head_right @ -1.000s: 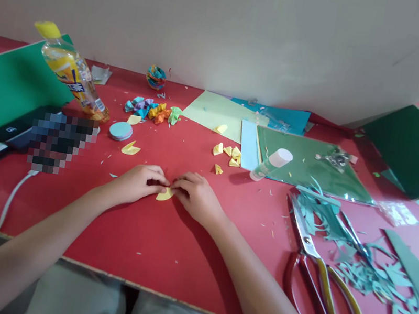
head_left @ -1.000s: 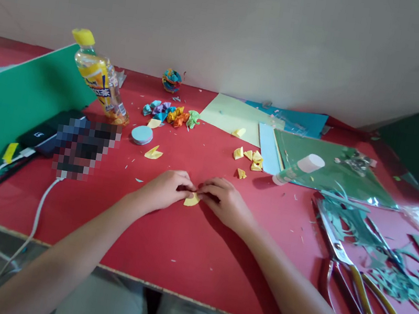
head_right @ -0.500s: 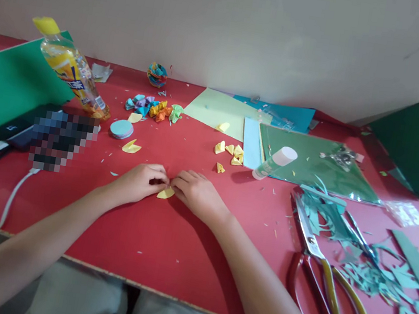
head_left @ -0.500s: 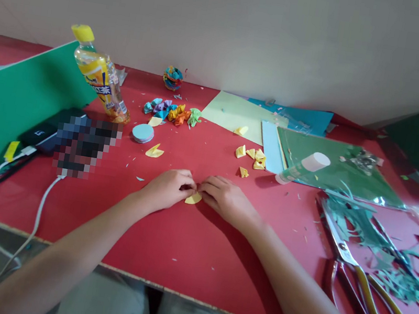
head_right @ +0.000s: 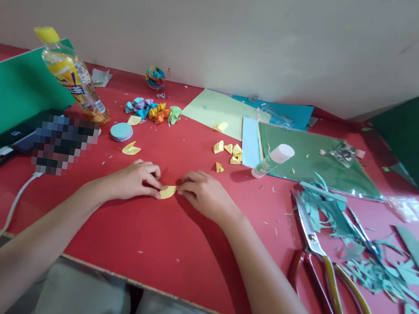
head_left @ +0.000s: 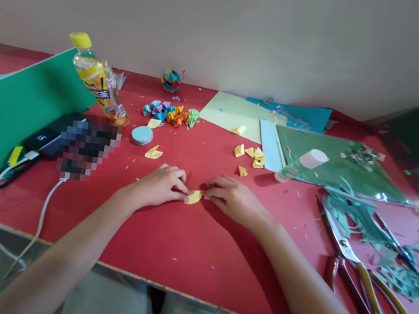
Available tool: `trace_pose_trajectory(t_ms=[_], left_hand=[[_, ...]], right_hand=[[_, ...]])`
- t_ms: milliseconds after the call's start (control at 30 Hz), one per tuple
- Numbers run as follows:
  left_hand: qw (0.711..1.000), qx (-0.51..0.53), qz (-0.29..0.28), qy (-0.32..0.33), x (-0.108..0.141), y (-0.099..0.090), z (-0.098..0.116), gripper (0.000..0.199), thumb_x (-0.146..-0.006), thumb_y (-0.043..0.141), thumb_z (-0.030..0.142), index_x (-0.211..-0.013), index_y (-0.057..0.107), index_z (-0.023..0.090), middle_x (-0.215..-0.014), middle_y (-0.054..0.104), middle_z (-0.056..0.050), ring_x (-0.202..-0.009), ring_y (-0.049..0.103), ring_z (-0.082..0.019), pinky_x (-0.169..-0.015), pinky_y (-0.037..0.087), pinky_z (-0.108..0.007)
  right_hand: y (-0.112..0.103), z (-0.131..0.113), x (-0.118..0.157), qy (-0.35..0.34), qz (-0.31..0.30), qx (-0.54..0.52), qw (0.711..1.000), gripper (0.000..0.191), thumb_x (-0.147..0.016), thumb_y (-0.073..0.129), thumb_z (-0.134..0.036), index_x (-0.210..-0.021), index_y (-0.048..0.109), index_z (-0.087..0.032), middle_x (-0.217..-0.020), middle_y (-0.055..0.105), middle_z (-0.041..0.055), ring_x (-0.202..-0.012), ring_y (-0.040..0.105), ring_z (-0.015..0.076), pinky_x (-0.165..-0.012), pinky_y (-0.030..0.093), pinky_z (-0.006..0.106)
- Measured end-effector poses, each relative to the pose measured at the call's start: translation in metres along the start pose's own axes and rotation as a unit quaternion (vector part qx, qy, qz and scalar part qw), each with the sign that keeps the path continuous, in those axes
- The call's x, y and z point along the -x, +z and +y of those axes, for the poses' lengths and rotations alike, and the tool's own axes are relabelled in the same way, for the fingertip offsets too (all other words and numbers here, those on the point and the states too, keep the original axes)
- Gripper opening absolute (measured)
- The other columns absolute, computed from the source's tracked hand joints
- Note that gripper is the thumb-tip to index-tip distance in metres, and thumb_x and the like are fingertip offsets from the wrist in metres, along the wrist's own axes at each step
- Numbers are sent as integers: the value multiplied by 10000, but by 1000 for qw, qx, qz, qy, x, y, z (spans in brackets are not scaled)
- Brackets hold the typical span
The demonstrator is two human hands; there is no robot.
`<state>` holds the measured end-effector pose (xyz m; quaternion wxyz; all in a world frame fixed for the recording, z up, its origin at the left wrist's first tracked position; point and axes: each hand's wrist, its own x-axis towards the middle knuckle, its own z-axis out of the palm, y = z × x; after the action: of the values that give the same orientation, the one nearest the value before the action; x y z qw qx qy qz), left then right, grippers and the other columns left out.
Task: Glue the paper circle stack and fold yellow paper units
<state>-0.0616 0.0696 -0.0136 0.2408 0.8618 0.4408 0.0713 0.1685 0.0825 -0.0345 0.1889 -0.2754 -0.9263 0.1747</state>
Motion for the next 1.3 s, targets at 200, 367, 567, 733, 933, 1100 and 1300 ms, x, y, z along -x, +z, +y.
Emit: trace_pose_trajectory(t_ms=[200,367,567,733,933,1100,1300], left_hand=[[999,37,3,-29,1,0,-1,296,-634,682,477,-854,705,280,-866,562,-9,-814,473,-177,-742,341,-288],[995,82,59,-13,-2,8,1,160,-735,628,364,-775,698,227,-786,595,4,-739,527,-137,-712,361,-257],[987,113,112,-32,-4,15,11,165,-786,555,324,-746,631,183,-760,594,-1,-675,542,-125,-633,386,-235],[969,215,94,-76,-2,14,17,191,-799,512,339,-788,607,175,-716,614,0,-657,559,-133,-591,399,-229],[961,244,114,-63,-1,10,21,204,-808,507,333,-791,620,165,-727,629,1,-668,557,-121,-617,408,-219],[965,211,154,-23,-1,11,22,199,-815,517,328,-808,642,173,-763,638,-14,-689,564,-118,-627,418,-211],[961,193,190,53,0,13,19,230,-846,482,287,-835,670,154,-768,636,-59,-678,576,-128,-624,431,-229]], right_hand=[[11,-5,-5,62,63,-67,994,151,-843,519,-257,-921,631,-193,-903,622,61,-817,570,162,-740,454,299],[18,-11,-11,49,44,-10,998,93,-837,517,-192,-849,609,-190,-871,618,49,-809,558,167,-746,439,311],[13,-20,-12,50,24,90,994,125,-877,433,-193,-841,547,-156,-856,587,66,-748,550,169,-688,438,302],[8,-24,-13,20,49,146,988,178,-904,369,-202,-852,533,-154,-863,588,77,-746,563,181,-677,435,312],[8,-24,-9,79,97,1,992,151,-898,396,-252,-890,523,-172,-901,591,80,-743,576,165,-637,446,274],[10,-21,-7,99,106,-113,983,148,-885,423,-236,-850,560,-191,-813,606,49,-720,572,145,-649,448,260],[8,-20,-6,70,129,-147,978,171,-881,428,-218,-864,599,-208,-840,633,48,-762,592,147,-681,462,265]])
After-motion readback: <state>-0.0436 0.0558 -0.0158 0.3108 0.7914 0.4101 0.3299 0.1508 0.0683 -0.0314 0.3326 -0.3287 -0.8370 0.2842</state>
